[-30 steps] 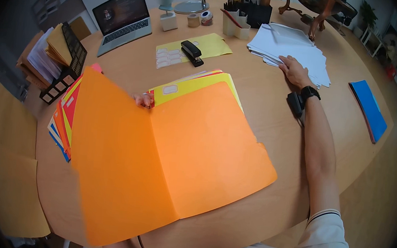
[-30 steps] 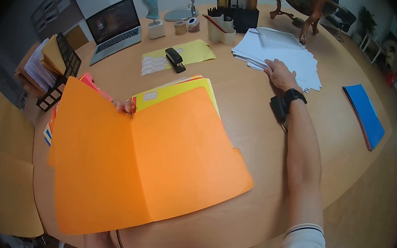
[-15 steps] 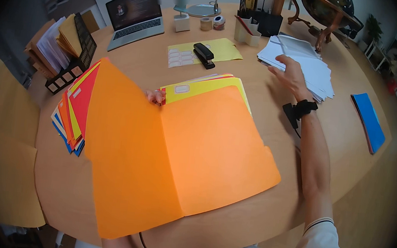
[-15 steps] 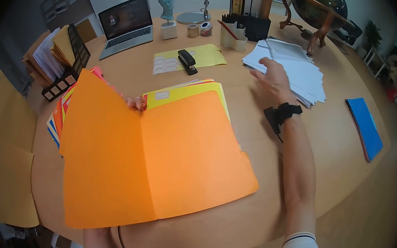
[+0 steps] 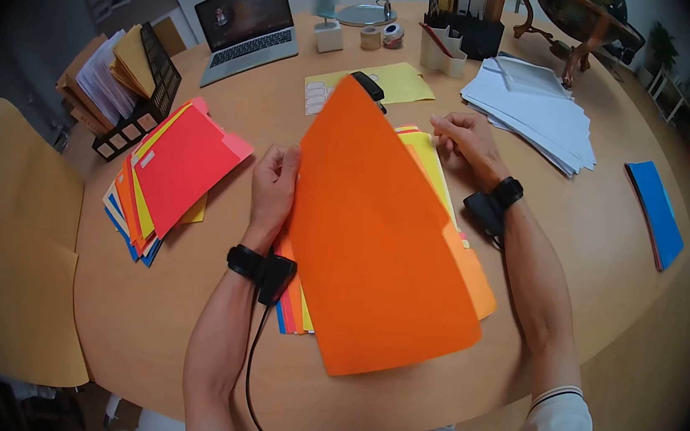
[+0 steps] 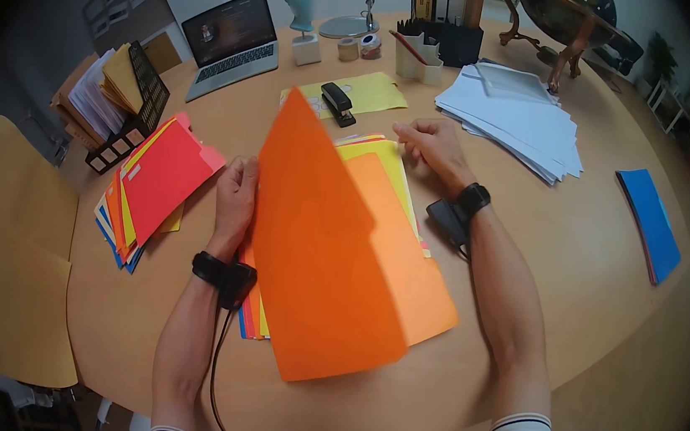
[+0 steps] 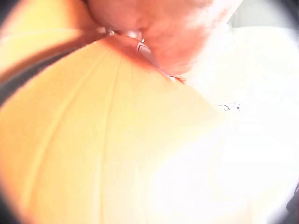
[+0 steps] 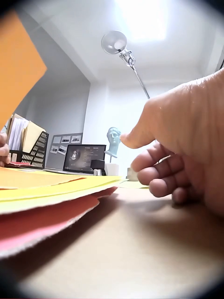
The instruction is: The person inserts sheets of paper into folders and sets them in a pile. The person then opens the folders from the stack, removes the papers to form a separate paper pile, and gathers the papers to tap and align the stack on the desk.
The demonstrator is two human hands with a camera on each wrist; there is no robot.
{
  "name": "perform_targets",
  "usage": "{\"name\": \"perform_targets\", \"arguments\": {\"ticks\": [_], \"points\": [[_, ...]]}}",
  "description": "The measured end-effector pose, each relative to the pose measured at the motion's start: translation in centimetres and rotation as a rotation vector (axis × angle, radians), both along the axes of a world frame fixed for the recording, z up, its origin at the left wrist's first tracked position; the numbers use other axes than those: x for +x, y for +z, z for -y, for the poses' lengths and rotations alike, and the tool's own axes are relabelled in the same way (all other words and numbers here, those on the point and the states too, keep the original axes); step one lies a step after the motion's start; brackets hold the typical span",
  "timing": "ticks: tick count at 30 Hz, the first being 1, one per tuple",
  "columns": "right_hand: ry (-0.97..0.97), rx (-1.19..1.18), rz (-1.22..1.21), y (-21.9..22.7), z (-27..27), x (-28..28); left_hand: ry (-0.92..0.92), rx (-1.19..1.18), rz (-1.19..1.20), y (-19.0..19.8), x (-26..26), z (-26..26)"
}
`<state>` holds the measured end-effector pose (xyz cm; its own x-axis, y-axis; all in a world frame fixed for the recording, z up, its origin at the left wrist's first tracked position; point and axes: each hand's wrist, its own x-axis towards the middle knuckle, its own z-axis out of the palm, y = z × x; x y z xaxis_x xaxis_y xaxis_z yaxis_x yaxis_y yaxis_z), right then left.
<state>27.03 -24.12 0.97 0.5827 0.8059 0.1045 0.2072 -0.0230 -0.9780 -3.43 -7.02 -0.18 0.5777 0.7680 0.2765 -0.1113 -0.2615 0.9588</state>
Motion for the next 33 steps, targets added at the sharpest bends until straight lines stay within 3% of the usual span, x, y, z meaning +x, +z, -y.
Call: {"name": "perform_targets", "arguments": {"ticks": [2, 3, 5, 9, 11, 13, 15, 18, 21, 22, 23, 24, 26, 27, 29, 30, 32, 33], "points": [[0.008, -0.047, -0.061, 1.1, 0.3, -0.9, 0.050, 0.236, -0.048, -0.6, 0.4, -0.2], [0.037, -0.107, -0.085, 1.4, 0.5, -1.1, 0.046, 0.237, -0.046, -0.8, 0.3, -0.4], [0.054, -0.194, -0.026, 1.8, 0.4, -1.8, 0.219, 0.698, -0.360, -0.5, -0.4, -0.4], [0.159, -0.326, 0.181, 2.3, 0.0, -1.7, 0.292, 0.914, -0.468, 0.6, -0.7, 0.7], [0.186, -0.373, 0.284, 2.5, -0.4, -2.1, 0.282, 0.768, -0.750, 2.5, -0.7, 2.3], [0.236, -0.441, 0.497, 2.9, -0.9, -2.6, 0.300, 0.795, -0.736, 2.6, -0.6, 2.8], [0.255, -0.478, 0.451, 3.3, -0.5, -3.5, 0.321, 0.822, -0.722, 3.1, -0.6, 3.2], [0.351, -0.482, 0.338, 3.3, -0.1, -3.6, 0.297, 0.671, -0.733, 3.6, -0.7, 3.2], [0.510, -0.404, 0.196, 2.5, 0.1, -2.4, 0.306, 0.620, -0.553, 1.1, -0.8, 0.8], [0.588, -0.358, 0.121, 2.2, 0.2, -2.0, 0.252, 0.501, -0.392, 0.6, -0.7, 0.4], [0.592, -0.358, 0.121, 1.6, 0.1, -1.6, 0.197, 0.382, -0.232, 0.2, -0.7, -0.1], [0.574, -0.268, -0.017, 1.0, 0.0, -1.3, 0.199, 0.382, -0.234, -0.3, -0.7, -0.5], [0.556, -0.178, -0.155, 0.9, 0.3, -1.1, 0.186, 0.107, 0.058, 0.3, -0.4, -0.2], [0.489, -0.152, -0.267, 0.9, 0.5, -0.9, 0.191, 0.108, 0.057, 0.5, -0.8, -0.2], [0.375, -0.082, -0.462, 0.8, 0.5, -0.7, 0.008, -0.077, -0.034, 1.5, -1.6, 0.0], [0.385, -0.081, -0.464, 0.7, 0.5, -0.6, 0.018, -0.075, -0.036, 1.7, -1.5, 0.5], [0.269, 0.034, -0.535, 0.1, 0.2, -0.4, -0.213, -0.121, 0.091, 2.7, -0.7, 2.3], [0.285, 0.053, -0.540, -0.1, 0.3, -0.1, -0.189, -0.119, 0.085, 2.3, -1.0, 1.7]]}}
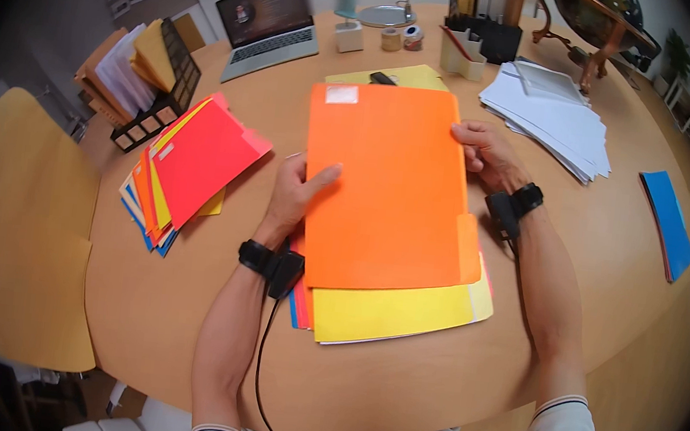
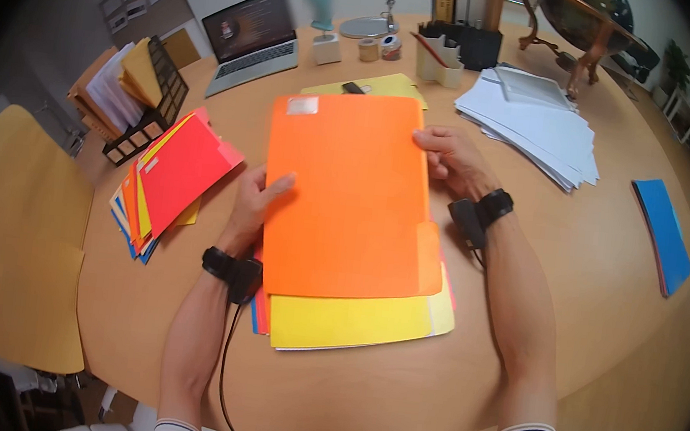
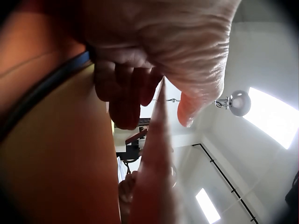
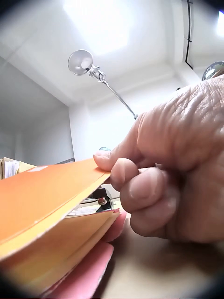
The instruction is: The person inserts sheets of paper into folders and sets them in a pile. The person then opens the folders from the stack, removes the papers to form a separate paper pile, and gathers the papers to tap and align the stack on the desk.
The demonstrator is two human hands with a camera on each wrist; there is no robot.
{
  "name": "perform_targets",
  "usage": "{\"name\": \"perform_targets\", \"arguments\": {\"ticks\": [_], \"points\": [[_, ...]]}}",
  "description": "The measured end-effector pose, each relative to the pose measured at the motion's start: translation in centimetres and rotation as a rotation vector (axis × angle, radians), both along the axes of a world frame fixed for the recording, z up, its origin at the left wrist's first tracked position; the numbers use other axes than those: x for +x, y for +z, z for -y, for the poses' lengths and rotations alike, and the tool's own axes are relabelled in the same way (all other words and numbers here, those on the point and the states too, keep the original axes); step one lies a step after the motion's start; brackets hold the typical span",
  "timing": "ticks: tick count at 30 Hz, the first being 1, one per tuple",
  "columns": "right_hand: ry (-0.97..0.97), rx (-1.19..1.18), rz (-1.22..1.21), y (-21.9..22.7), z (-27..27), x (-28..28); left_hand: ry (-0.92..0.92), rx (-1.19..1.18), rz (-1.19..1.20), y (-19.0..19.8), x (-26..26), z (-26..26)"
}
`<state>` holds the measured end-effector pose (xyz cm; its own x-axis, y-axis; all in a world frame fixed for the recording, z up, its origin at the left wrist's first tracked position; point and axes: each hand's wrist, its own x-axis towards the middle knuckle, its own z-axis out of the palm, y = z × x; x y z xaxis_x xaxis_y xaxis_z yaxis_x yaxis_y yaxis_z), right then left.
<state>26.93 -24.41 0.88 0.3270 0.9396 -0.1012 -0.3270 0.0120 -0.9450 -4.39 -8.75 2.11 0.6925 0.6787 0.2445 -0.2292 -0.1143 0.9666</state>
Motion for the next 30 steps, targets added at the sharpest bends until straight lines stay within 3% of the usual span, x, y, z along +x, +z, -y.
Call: {"name": "perform_targets", "arguments": {"ticks": [2, 3, 5, 8, 12, 17, 24, 26, 27, 29, 30], "points": [[-0.003, 0.032, -0.003, -0.2, 0.0, 0.0, -0.180, 0.120, -0.153, -0.9, -0.5, -1.5], [0.017, 0.057, -0.003, -0.3, 0.0, 0.1, -0.164, 0.119, -0.158, -1.0, -0.8, -1.8], [0.030, 0.091, -0.020, 0.1, 0.1, -0.4, -0.187, -0.032, -0.134, -0.5, -1.0, -1.7], [0.022, 0.101, -0.020, -0.1, -0.1, -0.4, -0.049, -0.211, 0.054, 0.5, -1.1, -1.5], [-0.020, 0.052, 0.004, -0.4, -0.3, -0.2, 0.081, -0.247, 0.261, 0.1, -2.8, -6.5], [-0.035, 0.042, 0.047, -0.4, -0.4, -0.4, 0.499, -0.071, 0.261, 2.2, -7.8, -11.1], [-0.039, 0.016, 0.133, -0.2, -0.2, -0.9, 0.750, 0.005, 0.093, 1.6, -17.3, -16.2], [-0.059, -0.005, 0.159, 0.0, -0.2, -1.2, 1.032, 0.024, 0.042, 0.3, -18.9, -17.7], [-0.060, -0.025, 0.179, 0.0, -0.2, -1.4, 1.017, 0.022, 0.042, 0.3, -19.3, -18.3], [-0.080, -0.019, 0.173, 0.0, -0.4, -1.6, 1.518, 0.180, -0.429, 0.9, -19.4, -18.8], [-0.089, -0.035, 0.214, 0.0, -0.4, -1.8, 1.593, 0.314, -0.437, 0.7, -19.3, -19.0]]}}
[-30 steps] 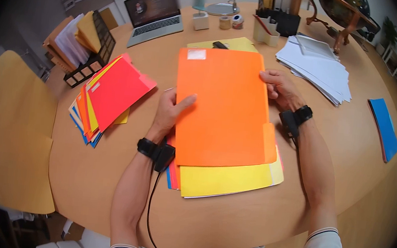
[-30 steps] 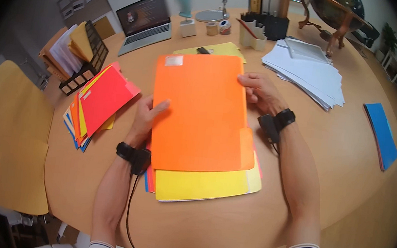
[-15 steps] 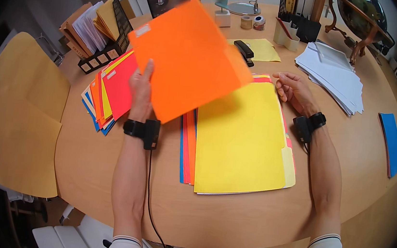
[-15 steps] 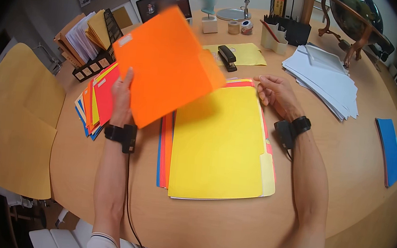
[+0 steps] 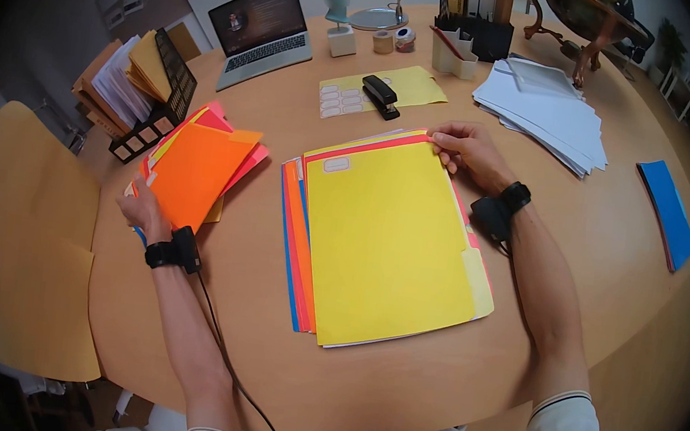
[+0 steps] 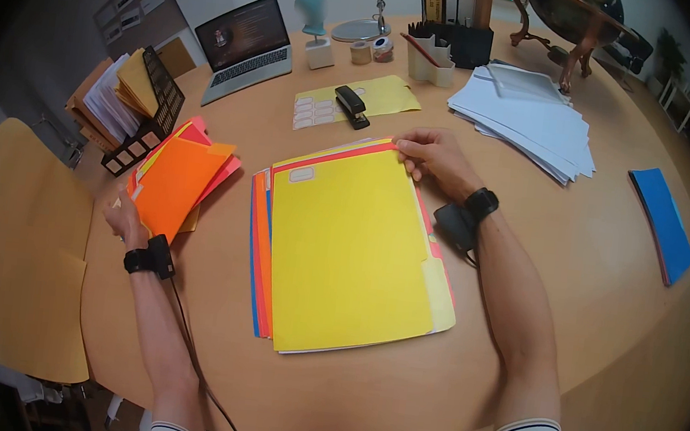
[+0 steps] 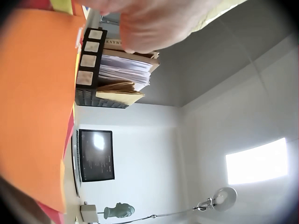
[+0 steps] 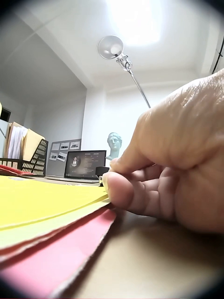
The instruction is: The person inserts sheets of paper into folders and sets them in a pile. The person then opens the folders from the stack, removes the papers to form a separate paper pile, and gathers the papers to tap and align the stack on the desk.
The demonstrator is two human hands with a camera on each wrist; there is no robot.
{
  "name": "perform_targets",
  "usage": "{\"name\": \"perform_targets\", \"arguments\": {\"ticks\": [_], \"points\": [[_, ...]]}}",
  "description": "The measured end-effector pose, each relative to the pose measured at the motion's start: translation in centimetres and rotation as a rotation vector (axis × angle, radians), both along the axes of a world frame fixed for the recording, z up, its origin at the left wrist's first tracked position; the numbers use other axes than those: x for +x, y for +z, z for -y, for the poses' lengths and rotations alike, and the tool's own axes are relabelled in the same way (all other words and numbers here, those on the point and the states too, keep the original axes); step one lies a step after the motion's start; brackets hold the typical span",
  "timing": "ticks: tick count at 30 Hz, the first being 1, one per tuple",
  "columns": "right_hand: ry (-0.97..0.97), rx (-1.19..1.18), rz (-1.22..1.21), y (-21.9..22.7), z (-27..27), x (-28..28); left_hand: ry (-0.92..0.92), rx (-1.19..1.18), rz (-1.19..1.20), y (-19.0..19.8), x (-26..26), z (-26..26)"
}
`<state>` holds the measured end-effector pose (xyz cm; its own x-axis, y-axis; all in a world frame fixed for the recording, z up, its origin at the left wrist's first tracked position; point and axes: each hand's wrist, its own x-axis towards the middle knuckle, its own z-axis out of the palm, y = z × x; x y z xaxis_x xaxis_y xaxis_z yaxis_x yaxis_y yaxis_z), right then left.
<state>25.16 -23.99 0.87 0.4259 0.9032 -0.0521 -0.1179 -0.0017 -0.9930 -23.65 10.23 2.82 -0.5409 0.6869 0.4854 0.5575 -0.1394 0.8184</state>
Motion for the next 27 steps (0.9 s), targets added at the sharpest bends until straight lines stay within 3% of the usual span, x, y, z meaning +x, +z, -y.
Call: {"name": "perform_targets", "arguments": {"ticks": [1, 3, 5, 6, 7, 9, 11, 14, 18, 27], "points": [[-0.010, -0.019, 0.043, 0.1, 0.0, -0.1, -0.009, -0.003, 0.003, 0.4, 0.8, 0.1], [-0.020, -0.016, 0.055, -0.2, -0.2, -0.1, -0.294, 0.342, -0.003, 1.2, 2.8, 0.1], [-0.018, -0.002, 0.058, -0.4, -0.2, 0.0, -0.777, 0.285, 0.088, 2.1, 7.0, 3.1], [0.001, 0.019, 0.021, -0.3, 0.0, 0.1, -0.923, 0.212, 0.069, 2.7, 9.4, 5.7], [-0.004, 0.019, 0.025, -0.3, -0.1, 0.1, -1.069, 0.138, 0.048, 3.1, 11.8, 8.5], [-0.026, 0.047, 0.036, -0.5, -0.3, 0.1, -1.260, -0.304, 0.279, 2.6, 15.3, 13.0], [-0.030, 0.031, 0.041, -0.2, -0.2, -0.1, -1.463, -0.257, 0.089, 0.2, 17.7, 14.5], [-0.020, 0.002, 0.059, -0.2, -0.3, 0.1, -1.596, -0.281, 0.029, -2.8, 20.0, 15.3], [-0.019, -0.005, 0.067, -0.4, -0.2, 0.3, -1.589, -0.159, -0.121, -4.5, 20.4, 14.9], [-0.020, -0.001, 0.117, 0.1, -0.2, -0.2, -1.609, -0.191, -0.076, -4.4, 20.2, 15.0]]}}
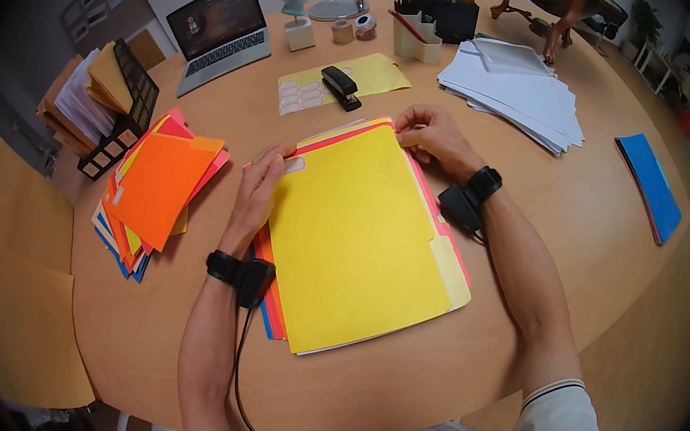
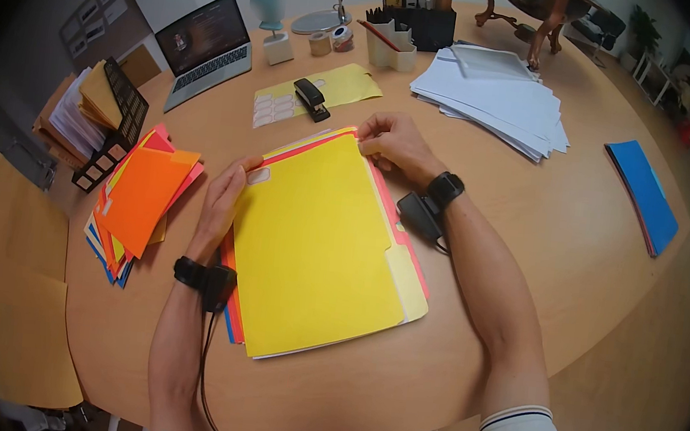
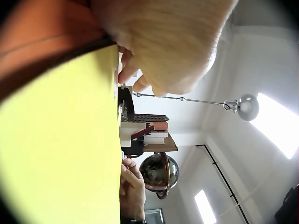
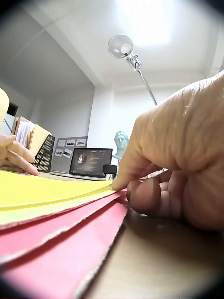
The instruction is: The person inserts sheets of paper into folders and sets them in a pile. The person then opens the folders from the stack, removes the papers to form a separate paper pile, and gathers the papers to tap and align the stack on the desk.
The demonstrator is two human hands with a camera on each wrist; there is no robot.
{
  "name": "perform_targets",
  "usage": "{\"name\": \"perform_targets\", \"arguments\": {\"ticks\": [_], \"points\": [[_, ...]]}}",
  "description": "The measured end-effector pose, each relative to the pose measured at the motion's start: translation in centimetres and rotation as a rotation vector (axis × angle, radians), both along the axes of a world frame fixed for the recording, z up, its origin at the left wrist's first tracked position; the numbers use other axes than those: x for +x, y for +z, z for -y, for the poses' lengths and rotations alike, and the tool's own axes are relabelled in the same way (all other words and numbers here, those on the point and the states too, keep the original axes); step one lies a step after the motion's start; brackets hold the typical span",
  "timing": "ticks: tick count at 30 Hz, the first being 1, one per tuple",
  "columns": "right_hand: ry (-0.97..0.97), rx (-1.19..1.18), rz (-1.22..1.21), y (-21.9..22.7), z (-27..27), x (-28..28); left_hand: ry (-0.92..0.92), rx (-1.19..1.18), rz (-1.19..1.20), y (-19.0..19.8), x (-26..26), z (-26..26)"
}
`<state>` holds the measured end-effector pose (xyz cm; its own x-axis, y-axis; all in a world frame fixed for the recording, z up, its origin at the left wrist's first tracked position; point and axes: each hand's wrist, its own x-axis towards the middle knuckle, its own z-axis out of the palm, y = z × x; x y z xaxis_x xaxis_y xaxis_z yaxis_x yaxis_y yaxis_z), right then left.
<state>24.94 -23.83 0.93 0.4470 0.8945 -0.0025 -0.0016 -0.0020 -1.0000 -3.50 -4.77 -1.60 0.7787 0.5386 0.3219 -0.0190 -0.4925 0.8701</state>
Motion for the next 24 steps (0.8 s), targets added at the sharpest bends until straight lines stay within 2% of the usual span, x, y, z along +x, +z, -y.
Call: {"name": "perform_targets", "arguments": {"ticks": [3, 5, 10, 15, 17, 24], "points": [[0.032, -0.040, 0.056, 0.0, -0.1, 0.0, -0.004, -0.031, 0.015, 0.0, 0.1, 0.2], [-0.040, -0.119, 0.123, 0.6, -0.1, -0.7, -0.013, -0.036, 0.017, -0.1, 0.1, 0.2], [-0.039, -0.104, 0.145, 0.9, -0.3, -1.6, 0.010, -0.043, 0.026, 0.8, 0.0, 1.0], [-0.052, -0.071, 0.161, -1.0, -1.6, -1.7, 0.044, -0.146, 0.046, 1.1, -0.3, 1.4], [-0.070, -0.094, 0.333, -1.6, -2.2, -1.3, 0.065, -0.210, 0.069, 1.6, -0.3, 1.9], [-0.067, -0.116, 0.392, -2.2, -2.3, -1.0, 0.078, -0.267, 0.117, 1.5, -0.4, 1.6]]}}
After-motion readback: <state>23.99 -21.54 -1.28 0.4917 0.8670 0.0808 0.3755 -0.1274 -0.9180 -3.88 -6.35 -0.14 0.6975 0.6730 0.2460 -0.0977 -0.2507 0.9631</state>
